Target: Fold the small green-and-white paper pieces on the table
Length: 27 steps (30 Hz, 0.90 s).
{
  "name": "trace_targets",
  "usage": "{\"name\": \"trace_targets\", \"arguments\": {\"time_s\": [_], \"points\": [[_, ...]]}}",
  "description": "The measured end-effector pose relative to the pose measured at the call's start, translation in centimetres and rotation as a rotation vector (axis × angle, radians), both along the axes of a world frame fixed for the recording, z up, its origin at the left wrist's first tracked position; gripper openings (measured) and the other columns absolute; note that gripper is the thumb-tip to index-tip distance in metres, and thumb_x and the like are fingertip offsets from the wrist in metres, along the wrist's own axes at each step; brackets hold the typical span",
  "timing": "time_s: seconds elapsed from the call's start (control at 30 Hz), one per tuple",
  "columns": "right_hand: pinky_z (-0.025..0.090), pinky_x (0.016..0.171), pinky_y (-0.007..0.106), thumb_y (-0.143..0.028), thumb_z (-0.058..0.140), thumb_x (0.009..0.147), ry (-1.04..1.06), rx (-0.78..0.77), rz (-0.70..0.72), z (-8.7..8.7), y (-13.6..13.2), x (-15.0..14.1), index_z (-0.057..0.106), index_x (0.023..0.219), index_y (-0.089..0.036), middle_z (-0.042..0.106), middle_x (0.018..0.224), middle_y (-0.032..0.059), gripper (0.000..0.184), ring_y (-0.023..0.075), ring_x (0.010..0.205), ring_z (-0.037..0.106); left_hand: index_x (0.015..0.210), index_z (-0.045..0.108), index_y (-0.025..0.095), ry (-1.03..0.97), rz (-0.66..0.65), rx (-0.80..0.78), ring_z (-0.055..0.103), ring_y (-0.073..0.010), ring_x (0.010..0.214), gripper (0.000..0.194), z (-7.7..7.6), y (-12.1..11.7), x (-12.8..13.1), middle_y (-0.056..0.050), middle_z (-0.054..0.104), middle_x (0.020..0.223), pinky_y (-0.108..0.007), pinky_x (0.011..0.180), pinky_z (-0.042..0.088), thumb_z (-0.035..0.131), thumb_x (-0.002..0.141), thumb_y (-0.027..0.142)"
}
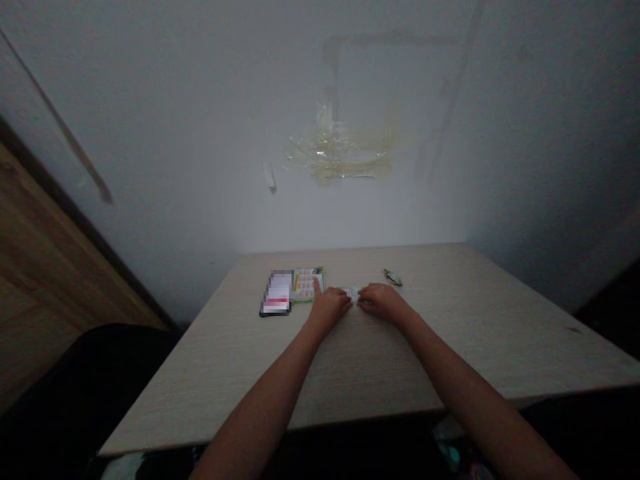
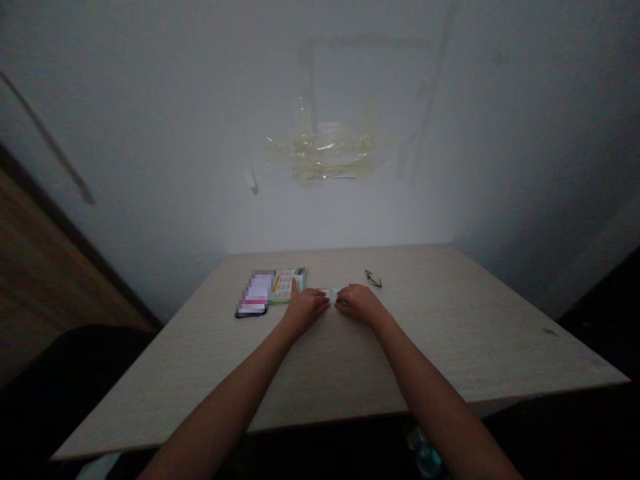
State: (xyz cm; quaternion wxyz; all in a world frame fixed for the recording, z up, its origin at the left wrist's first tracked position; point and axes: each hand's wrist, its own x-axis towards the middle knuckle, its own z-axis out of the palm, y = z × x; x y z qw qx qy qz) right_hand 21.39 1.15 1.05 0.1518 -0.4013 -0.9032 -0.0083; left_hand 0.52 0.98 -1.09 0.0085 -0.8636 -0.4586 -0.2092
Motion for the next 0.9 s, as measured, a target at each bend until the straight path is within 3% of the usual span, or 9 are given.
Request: {"name": "trace_targets", "arguments": {"time_s": [0.53,0.9], "points": [[0.043,0.079,0.028,-0.026,0.059,0.09,-0.053,0.043,-0.041,-1.0,0.5,0.0,0.073,0.099,-0.017,0.074,0.096,0.0102,0.019,0.0206,0.089,0.066,0.101,0.075,0.031,-0.062,0.049,-0.03,0.061,-0.0243,0.111,0.019,-0.1,0.0,0.0,-0.002,0.073,0.113,-0.067,0.114,-0.009,0.063,0.09,0.04],[0.044,0.079,0.029,-0.027,0.057,0.094,-0.071,0.082,-0.032,-0.7,0.4,-0.1,0.073,0.096,-0.016,0.073,0.094,0.0105,0.019,0.0213,0.088,0.065,0.098,0.075,0.03,-0.098,0.117,-0.087,0.059,-0.0257,0.112,0.019,0.4,-0.4,0.5,-0.003,0.073,0.112,-0.073,0.111,-0.005,0.061,0.091,0.041]]}}
